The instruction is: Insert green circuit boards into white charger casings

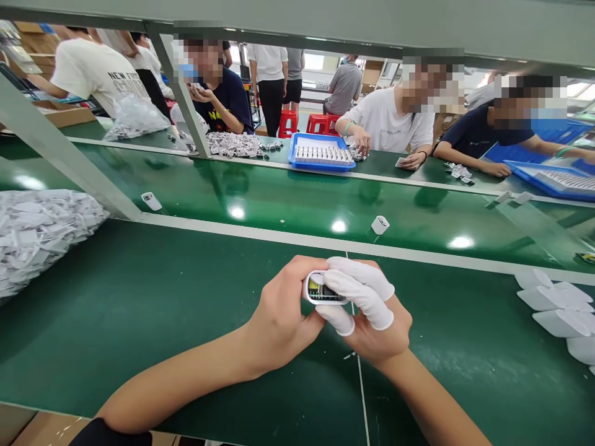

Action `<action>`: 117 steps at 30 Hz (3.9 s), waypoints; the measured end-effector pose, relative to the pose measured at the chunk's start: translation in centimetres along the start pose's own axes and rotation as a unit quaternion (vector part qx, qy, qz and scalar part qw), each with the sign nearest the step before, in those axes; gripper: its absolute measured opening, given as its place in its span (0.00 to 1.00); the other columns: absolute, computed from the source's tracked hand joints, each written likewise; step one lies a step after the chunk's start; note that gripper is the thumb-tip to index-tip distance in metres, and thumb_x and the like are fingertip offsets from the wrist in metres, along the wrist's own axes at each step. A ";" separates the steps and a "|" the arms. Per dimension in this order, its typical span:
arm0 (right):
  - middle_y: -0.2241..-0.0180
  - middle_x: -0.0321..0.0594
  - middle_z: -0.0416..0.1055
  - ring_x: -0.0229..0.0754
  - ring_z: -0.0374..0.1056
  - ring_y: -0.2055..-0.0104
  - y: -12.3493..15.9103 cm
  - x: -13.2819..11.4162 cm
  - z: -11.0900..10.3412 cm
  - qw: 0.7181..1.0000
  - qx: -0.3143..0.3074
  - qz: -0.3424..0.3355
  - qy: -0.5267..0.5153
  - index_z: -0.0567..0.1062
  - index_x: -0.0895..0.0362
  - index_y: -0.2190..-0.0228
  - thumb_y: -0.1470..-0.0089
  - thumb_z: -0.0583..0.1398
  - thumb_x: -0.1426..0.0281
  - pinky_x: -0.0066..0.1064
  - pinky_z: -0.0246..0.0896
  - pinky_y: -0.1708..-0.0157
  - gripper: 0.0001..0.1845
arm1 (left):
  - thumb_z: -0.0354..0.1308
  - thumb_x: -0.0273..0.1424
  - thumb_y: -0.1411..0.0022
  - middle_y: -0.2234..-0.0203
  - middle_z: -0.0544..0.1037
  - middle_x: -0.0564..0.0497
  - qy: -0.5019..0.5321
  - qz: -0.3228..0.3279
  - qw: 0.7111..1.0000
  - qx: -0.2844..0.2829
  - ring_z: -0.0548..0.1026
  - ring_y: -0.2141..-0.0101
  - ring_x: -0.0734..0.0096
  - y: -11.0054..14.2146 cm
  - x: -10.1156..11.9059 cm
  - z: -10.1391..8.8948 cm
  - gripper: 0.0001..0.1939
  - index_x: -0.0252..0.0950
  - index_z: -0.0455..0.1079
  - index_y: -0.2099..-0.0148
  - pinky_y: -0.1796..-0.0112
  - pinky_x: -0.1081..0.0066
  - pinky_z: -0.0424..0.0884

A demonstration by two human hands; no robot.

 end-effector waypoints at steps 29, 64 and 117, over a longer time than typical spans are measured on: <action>0.68 0.37 0.73 0.38 0.70 0.67 -2.1 -0.3 -2.8 0.957 -0.218 0.190 -0.018 0.74 0.56 0.68 0.45 0.56 0.81 0.29 0.67 0.68 0.10 | 0.54 0.19 0.42 0.57 0.70 0.41 -0.058 0.055 0.966 -0.246 0.74 0.66 0.71 -0.9 0.0 -2.3 0.32 0.33 0.44 0.40 0.67 0.70 0.75; 0.73 0.31 0.68 0.32 0.62 0.72 -2.7 0.0 -3.2 0.890 -0.309 0.280 -0.184 0.73 0.58 0.71 0.48 0.63 0.80 0.25 0.60 0.72 0.06 | 0.56 0.20 0.43 0.56 0.72 0.45 0.047 0.032 0.946 -0.320 0.75 0.67 0.69 -1.5 -0.1 -3.2 0.39 0.43 0.42 0.35 0.71 0.71 0.74; 0.62 0.45 0.70 0.44 0.65 0.64 -0.4 -0.4 -0.6 0.990 -0.123 0.052 -0.039 0.67 0.55 0.50 0.42 0.62 0.74 0.36 0.69 0.65 0.19 | 0.57 0.18 0.43 0.66 0.65 0.54 0.042 0.039 0.978 -0.200 0.69 0.70 0.75 -1.7 -1.1 -2.0 0.41 0.39 0.38 0.36 0.70 0.72 0.71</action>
Point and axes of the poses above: each hand's wrist, its own y-axis away from the middle knuckle, its own z-axis out of the palm, x = y × z, the point moved 2 cm from there along -y, towards the middle knuckle
